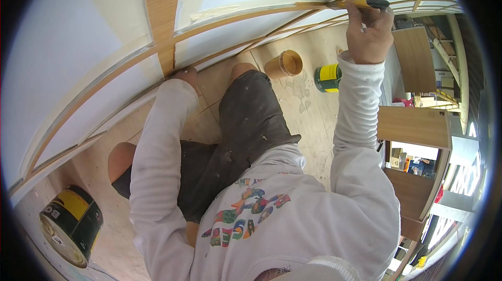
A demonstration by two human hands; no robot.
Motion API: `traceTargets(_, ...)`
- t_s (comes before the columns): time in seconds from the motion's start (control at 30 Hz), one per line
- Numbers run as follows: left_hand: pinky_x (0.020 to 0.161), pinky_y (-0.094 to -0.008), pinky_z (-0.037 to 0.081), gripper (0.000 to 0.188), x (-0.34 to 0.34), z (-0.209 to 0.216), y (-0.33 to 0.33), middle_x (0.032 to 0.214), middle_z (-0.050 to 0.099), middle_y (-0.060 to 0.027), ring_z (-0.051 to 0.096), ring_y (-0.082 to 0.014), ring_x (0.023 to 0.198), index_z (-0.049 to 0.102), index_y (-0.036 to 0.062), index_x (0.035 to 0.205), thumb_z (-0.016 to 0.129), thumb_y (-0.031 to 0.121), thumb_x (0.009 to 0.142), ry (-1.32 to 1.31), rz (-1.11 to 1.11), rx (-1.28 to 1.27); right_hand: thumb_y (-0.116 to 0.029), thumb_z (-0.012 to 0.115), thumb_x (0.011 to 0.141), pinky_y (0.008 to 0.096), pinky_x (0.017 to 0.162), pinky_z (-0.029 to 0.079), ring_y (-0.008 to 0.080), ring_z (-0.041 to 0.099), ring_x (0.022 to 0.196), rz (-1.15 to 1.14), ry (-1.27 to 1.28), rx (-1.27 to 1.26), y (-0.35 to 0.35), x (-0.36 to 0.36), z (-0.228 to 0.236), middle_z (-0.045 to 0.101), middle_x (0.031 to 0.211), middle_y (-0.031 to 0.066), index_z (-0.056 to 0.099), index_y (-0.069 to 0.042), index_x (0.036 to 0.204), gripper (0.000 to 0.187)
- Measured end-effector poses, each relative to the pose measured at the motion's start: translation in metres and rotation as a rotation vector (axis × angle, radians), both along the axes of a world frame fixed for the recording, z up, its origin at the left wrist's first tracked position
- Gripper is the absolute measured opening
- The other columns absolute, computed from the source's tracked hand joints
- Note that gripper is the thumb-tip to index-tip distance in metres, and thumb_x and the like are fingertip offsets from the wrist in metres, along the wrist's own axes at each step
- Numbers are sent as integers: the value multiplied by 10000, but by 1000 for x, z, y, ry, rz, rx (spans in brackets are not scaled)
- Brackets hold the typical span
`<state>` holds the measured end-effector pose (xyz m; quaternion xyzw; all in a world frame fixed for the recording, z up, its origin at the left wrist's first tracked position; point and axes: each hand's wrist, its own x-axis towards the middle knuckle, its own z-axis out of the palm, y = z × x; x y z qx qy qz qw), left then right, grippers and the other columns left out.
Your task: The recorder is applying wood stain or paint to a grid-like wooden frame using a brush and a rag.
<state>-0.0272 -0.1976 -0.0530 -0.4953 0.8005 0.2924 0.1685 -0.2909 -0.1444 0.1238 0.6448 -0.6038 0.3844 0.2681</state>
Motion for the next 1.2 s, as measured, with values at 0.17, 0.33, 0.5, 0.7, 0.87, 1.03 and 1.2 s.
traceTargets(0.17,922,-404,396,581,1,5,0,1192,490,-191,479,-333,1096,377,84,1239,649,250,753,20,9,28,-64,673,745,243,648,493,158,641,707,-55,60,19,1,4,9,640,782,101,490,-21,962,287)
traceTargets(0.33,932,-399,388,588,0,-1,-3,1194,490,-186,474,-327,1104,373,87,1249,646,255,756,-27,-4,75,-58,680,735,251,652,496,175,646,714,-66,-40,51,3,5,2,633,788,97,479,-21,963,306)
traceTargets(0.5,939,-395,384,592,7,6,0,1212,479,-176,462,-321,1118,365,100,1265,637,255,763,-53,-24,57,-21,676,735,241,638,496,160,637,736,186,-207,4,6,46,-1,623,792,87,474,-18,973,313)
traceTargets(0.7,944,-385,380,555,2,0,-2,1219,476,-167,453,-307,1132,400,87,1240,637,250,765,-17,8,102,64,631,745,278,676,527,207,622,774,384,-336,-25,7,90,-1,603,844,151,416,37,1035,362)
traceTargets(0.87,944,-380,380,539,5,-3,3,1219,477,-166,455,-303,1129,420,80,1222,642,245,760,97,-57,-13,63,600,766,330,680,550,228,617,791,411,-619,35,10,56,3,596,855,168,416,23,1034,327)
traceTargets(1.03,939,-382,384,537,5,4,1,1205,489,-162,466,-301,1118,421,82,1217,645,244,757,0,18,67,52,601,773,274,703,512,198,617,786,291,-393,42,11,28,-1,603,851,154,427,-1,1029,314)
traceTargets(1.2,927,-390,398,539,-6,-4,0,1201,494,-156,477,-301,1103,408,89,1216,640,260,761,9,-32,64,51,627,756,248,707,490,171,612,818,196,-273,70,19,69,1,609,859,135,432,7,1009,323)
